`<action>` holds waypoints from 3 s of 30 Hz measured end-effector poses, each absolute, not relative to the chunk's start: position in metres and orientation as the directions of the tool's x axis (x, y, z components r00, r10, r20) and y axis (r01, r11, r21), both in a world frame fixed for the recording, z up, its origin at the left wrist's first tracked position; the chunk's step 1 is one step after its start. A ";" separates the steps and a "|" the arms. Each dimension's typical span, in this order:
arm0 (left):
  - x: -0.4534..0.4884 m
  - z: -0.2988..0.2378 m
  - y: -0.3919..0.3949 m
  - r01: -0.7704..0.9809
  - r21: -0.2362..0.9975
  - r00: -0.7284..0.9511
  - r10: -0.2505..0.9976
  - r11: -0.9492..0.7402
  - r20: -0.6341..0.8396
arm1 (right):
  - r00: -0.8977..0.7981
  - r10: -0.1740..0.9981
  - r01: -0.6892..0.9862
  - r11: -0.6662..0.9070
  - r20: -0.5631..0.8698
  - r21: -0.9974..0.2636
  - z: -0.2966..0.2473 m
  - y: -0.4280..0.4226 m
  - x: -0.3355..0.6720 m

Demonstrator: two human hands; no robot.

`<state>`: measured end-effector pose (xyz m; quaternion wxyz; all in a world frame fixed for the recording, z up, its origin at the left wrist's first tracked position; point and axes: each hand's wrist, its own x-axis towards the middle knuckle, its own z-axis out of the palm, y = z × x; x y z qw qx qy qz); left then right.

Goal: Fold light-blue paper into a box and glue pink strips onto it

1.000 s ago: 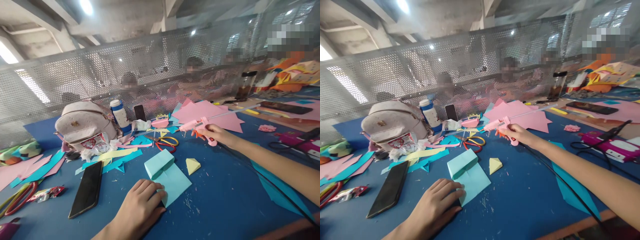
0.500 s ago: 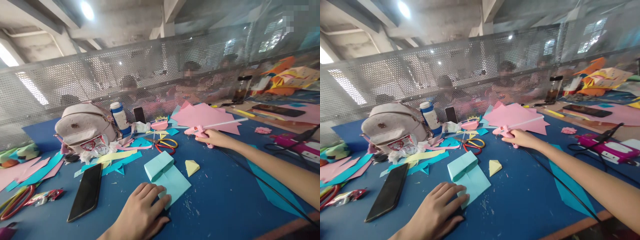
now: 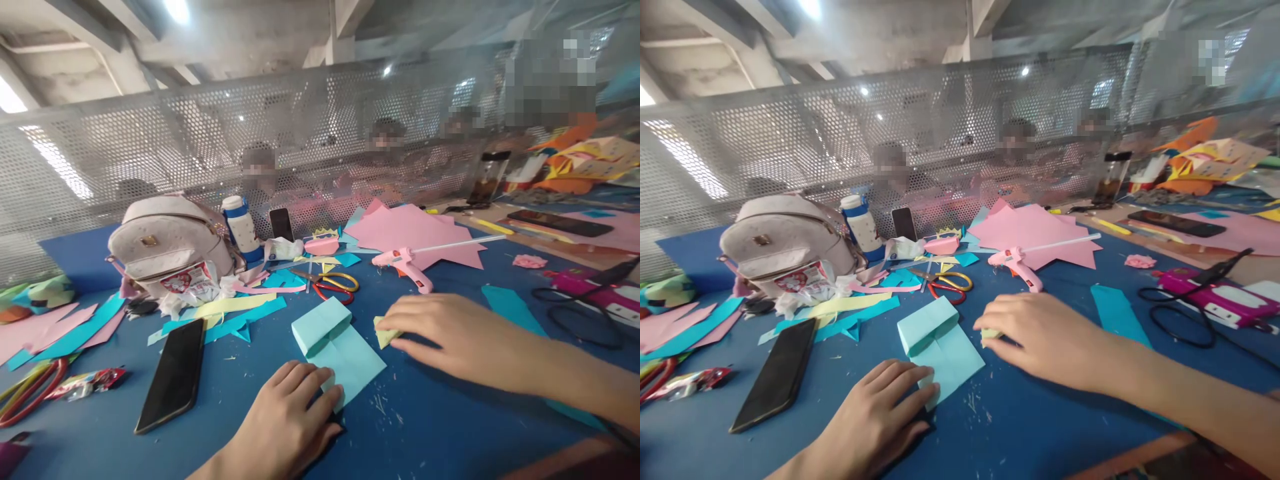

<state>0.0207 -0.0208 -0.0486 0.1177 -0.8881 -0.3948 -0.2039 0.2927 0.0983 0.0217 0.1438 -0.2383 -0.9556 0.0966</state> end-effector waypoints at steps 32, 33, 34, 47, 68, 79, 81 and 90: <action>0.017 -0.047 -0.020 0.737 0.037 0.612 0.690 -0.675 0.388 | -0.928 0.241 0.279 0.955 0.285 0.102 -0.049 0.103 0.230; 0.017 -0.047 -0.020 0.737 0.038 0.611 0.690 -0.675 0.388 | -0.926 0.244 0.282 0.954 0.287 0.101 -0.049 0.103 0.230; 0.018 -0.047 -0.020 0.738 0.038 0.610 0.691 -0.674 0.388 | -0.925 0.246 0.284 0.954 0.289 0.099 -0.049 0.103 0.230; 0.018 -0.045 -0.019 0.736 0.045 0.613 0.693 -0.675 0.379 | -0.932 0.247 0.288 0.949 0.264 0.130 -0.047 0.102 0.228; 0.017 -0.041 -0.019 0.824 -0.084 0.519 0.687 -0.560 0.508 | -0.942 0.223 0.276 0.940 0.249 0.203 -0.045 0.101 0.228; 0.017 -0.046 -0.020 0.798 -0.028 0.532 0.681 -0.602 0.504 | -0.818 0.219 0.233 0.972 0.531 -0.042 -0.021 0.111 0.228; 0.017 -0.046 -0.020 0.800 -0.019 0.527 0.688 -0.599 0.499 | -0.806 0.327 0.317 0.942 0.493 -0.106 -0.007 0.120 0.219; 0.015 -0.045 -0.022 0.798 0.011 0.530 0.710 -0.603 0.463 | -0.824 0.493 0.510 0.860 0.280 -0.016 0.011 0.176 0.157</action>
